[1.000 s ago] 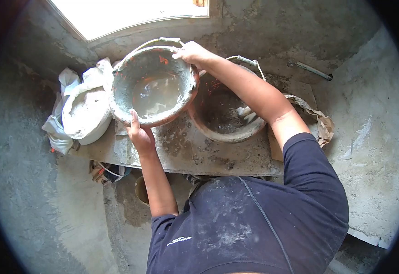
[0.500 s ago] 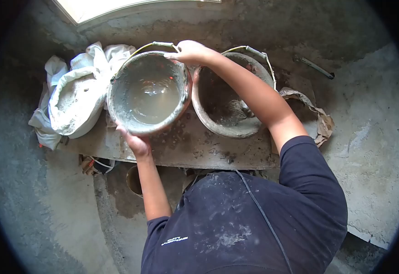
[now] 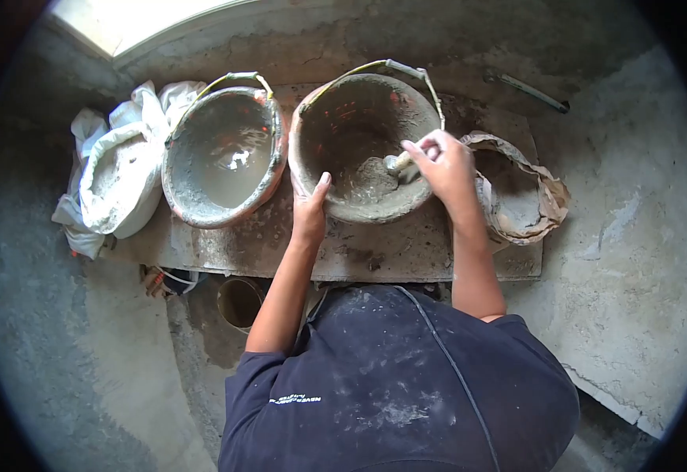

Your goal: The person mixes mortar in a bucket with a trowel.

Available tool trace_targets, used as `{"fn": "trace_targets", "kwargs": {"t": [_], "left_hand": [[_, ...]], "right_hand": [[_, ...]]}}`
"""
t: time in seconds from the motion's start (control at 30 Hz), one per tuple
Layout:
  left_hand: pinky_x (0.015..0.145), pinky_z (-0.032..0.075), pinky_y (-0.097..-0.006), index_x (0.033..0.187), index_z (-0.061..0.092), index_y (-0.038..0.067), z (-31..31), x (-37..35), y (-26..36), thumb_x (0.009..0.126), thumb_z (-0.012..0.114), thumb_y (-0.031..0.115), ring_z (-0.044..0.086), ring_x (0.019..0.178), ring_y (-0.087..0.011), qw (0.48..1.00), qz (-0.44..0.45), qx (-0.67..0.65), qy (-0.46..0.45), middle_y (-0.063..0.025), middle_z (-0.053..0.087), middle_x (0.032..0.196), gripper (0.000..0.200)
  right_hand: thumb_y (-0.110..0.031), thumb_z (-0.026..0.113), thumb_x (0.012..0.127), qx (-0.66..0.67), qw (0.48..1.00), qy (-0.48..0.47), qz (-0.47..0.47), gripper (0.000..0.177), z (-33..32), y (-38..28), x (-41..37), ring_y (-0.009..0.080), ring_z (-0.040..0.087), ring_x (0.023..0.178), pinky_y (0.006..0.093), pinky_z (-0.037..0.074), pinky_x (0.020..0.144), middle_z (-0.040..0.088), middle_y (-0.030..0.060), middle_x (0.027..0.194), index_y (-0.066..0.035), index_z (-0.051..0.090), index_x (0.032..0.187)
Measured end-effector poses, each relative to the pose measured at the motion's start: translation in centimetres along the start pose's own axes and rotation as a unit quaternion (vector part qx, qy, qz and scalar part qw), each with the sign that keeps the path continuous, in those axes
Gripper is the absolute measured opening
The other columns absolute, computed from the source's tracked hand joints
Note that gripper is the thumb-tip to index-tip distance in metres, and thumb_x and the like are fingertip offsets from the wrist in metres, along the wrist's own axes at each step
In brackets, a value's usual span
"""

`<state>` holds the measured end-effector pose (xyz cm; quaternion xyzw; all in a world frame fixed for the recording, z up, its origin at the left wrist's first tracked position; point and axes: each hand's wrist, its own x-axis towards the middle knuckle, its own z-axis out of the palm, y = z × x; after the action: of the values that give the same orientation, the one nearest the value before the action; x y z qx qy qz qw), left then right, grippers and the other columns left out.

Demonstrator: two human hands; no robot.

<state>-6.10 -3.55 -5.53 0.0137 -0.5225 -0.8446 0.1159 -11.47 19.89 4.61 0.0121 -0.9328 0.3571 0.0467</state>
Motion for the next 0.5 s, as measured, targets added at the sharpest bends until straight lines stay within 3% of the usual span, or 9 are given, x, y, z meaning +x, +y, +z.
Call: {"fn": "trace_targets", "kwargs": {"t": [0.07,0.1,0.13,0.2,0.23,0.27,0.33,0.43,0.5], "left_hand": [[0.117,0.033,-0.0358,0.159,0.028,0.006,-0.2,-0.3,0.2,0.096,0.062,0.001,0.044,0.139,-0.0201,0.991,-0.065,-0.117,-0.004,-0.0089,0.044,0.155,0.072],[0.114,0.037,-0.0356,0.157,0.032,0.005,0.3,-0.6,0.7,0.097,0.061,0.002,0.049,0.135,-0.0186,0.992,-0.044,-0.115,-0.006,-0.008,0.048,0.151,0.067],[0.114,0.037,-0.036,0.157,0.032,0.005,0.8,-1.1,1.1,0.096,0.061,0.002,0.048,0.135,-0.0189,0.991,-0.053,-0.121,-0.005,-0.008,0.048,0.15,0.067],[0.114,0.037,-0.0354,0.156,0.034,0.005,2.1,-2.0,1.6,0.095,0.062,0.001,0.047,0.136,-0.0191,0.996,-0.008,-0.086,-0.017,-0.0091,0.046,0.152,0.067],[0.114,0.037,-0.0354,0.156,0.034,0.005,2.3,-2.3,1.3,0.095,0.062,0.001,0.047,0.136,-0.0191,0.996,-0.013,-0.085,-0.023,-0.0091,0.046,0.152,0.067],[0.116,0.034,-0.0354,0.156,0.034,0.003,2.2,-3.0,1.0,0.095,0.062,0.002,0.045,0.138,-0.0197,0.999,-0.016,-0.039,-0.034,-0.0102,0.045,0.153,0.067],[0.117,0.031,-0.0354,0.155,0.034,0.001,2.7,-3.7,0.8,0.094,0.063,0.002,0.042,0.141,-0.0203,0.998,-0.024,0.01,-0.049,-0.0113,0.043,0.154,0.068],[0.122,0.021,-0.0363,0.152,0.035,-0.005,4.3,-3.5,0.7,0.094,0.065,0.005,0.033,0.146,-0.0216,0.997,0.02,0.043,-0.065,-0.0128,0.041,0.155,0.066],[0.119,0.026,-0.0357,0.151,0.037,-0.002,4.9,-3.6,0.7,0.095,0.066,0.006,0.039,0.142,-0.0202,0.998,0.007,0.026,-0.057,-0.0115,0.044,0.152,0.064]], "right_hand": [[-0.038,0.081,0.084,-0.064,0.994,0.067,-0.056,0.042,1.1,0.3,0.0,0.0321,0.069,0.068,0.0415,0.054,0.068,0.069,0.0116,0.072,-0.006,0.067,0.107],[-0.036,0.082,0.082,-0.072,0.992,0.097,-0.042,0.039,0.8,-0.4,0.1,0.0319,0.068,0.08,0.0427,0.053,0.075,0.069,0.012,0.083,-0.008,0.069,0.107],[-0.036,0.082,0.082,-0.07,0.992,0.104,-0.031,0.039,-0.2,-0.4,0.1,0.0319,0.068,0.08,0.0427,0.053,0.075,0.069,0.012,0.083,-0.008,0.069,0.107],[-0.036,0.084,0.078,-0.234,0.943,0.147,-0.185,0.04,-1.5,-0.1,0.5,0.0315,0.06,0.102,0.0463,0.049,0.085,0.065,0.0125,0.1,-0.011,0.071,0.107],[-0.037,0.084,0.075,-0.253,0.937,0.097,-0.22,0.04,-2.0,0.6,0.5,0.031,0.049,0.116,0.0496,0.041,0.093,0.059,0.0123,0.109,-0.012,0.074,0.105],[-0.04,0.082,0.078,-0.281,0.931,0.032,-0.231,0.043,-2.6,1.0,0.4,0.0288,0.048,0.117,0.0477,0.039,0.098,0.06,0.0108,0.112,-0.01,0.076,0.109],[-0.042,0.081,0.078,-0.345,0.9,-0.097,-0.249,0.041,-3.5,2.6,-0.2,0.0284,0.049,0.116,0.0474,0.038,0.097,0.06,0.011,0.112,-0.01,0.078,0.104],[-0.044,0.079,0.079,-0.389,0.864,-0.176,-0.267,0.039,-3.9,5.1,-1.3,0.0286,0.052,0.113,0.0479,0.037,0.095,0.062,0.0119,0.112,-0.008,0.078,0.093],[-0.035,0.077,0.081,-0.397,0.839,-0.235,-0.288,0.033,-4.6,5.7,-1.7,0.0298,0.055,0.111,0.0486,0.039,0.096,0.065,0.0132,0.109,-0.003,0.074,0.09]]}}
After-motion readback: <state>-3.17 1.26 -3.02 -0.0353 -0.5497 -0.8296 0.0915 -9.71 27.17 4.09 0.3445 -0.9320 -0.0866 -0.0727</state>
